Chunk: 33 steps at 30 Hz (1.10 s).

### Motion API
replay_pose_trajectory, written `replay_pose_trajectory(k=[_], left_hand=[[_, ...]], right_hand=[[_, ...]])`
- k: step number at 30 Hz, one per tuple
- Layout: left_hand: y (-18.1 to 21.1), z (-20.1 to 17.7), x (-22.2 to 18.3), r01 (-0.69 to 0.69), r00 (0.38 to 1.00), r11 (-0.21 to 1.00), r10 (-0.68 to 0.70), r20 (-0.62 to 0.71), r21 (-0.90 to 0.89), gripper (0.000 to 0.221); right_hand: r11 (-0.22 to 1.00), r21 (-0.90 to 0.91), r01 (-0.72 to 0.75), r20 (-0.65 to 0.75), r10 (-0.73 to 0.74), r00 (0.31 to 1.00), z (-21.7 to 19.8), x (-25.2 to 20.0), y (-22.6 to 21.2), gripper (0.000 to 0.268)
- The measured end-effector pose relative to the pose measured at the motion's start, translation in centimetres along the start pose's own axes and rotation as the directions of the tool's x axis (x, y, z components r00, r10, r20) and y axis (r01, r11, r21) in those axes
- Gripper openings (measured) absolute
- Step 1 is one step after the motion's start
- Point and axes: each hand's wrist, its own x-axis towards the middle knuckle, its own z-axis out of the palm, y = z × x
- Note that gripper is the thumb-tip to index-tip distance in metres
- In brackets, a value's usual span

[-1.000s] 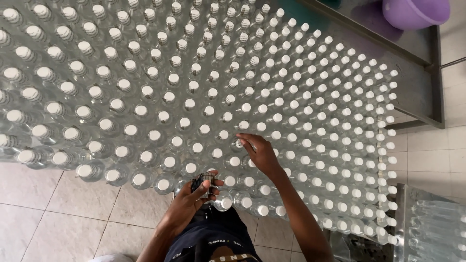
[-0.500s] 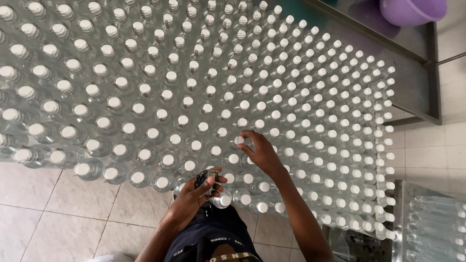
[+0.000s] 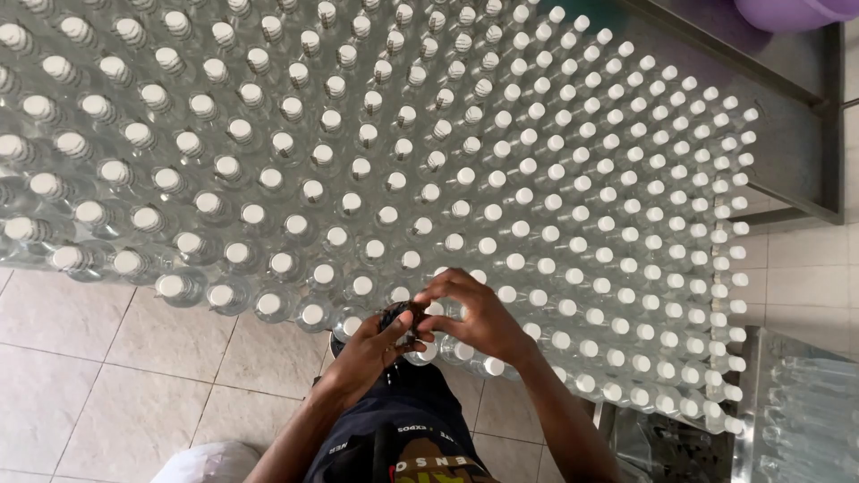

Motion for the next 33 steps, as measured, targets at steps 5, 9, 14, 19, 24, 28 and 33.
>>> replay_pose_trajectory(k=[5,9,14,19,24,28,33], left_hand=[[0.6,0.8,-0.7,0.026,0.997,0.997,-0.031,0.073,0.068,0.059],[0.3,0.7,-1.1,0.028,0.993,0.995,-0.040,0.115,0.100,0.052],[0.3,0.3,-1.5,0.117,0.992,0.989,-0.121,0.043,0.085,0.052],[1.0,0.1,-2.2,0.122,0.992,0.983,-0.123,0.000,0.136,0.058],[1.1,-0.3,-2.4,0.082,0.994,0.993,-0.076,-0.080,0.079,0.055],[1.7,-0.3,-3.3,0.066,0.994,0.994,-0.059,-0.089,0.082,0.056],[1.5,-0.5,-3.8,0.060,0.996,0.994,-0.054,-0.075,0.087,0.060]], right_hand=[[0.995,0.093,-0.039,-0.032,0.042,0.999,0.3,-0.5,-0.8,0.027],[0.963,0.207,-0.173,-0.006,0.178,0.984,0.1,-1.1,-0.3,0.020],[0.953,0.211,-0.216,-0.020,0.226,0.974,0.5,-1.7,0.3,0.020],[0.924,0.356,-0.143,-0.186,0.220,0.958,0.7,-0.9,2.5,0.016],[0.996,-0.084,-0.032,-0.408,-0.004,0.913,1.8,1.2,5.5,0.024],[0.943,-0.322,0.080,-0.317,-0.187,0.930,2.6,-0.1,9.6,0.031],[0.941,-0.338,-0.025,-0.198,-0.045,0.979,1.5,-1.7,9.6,0.025]])
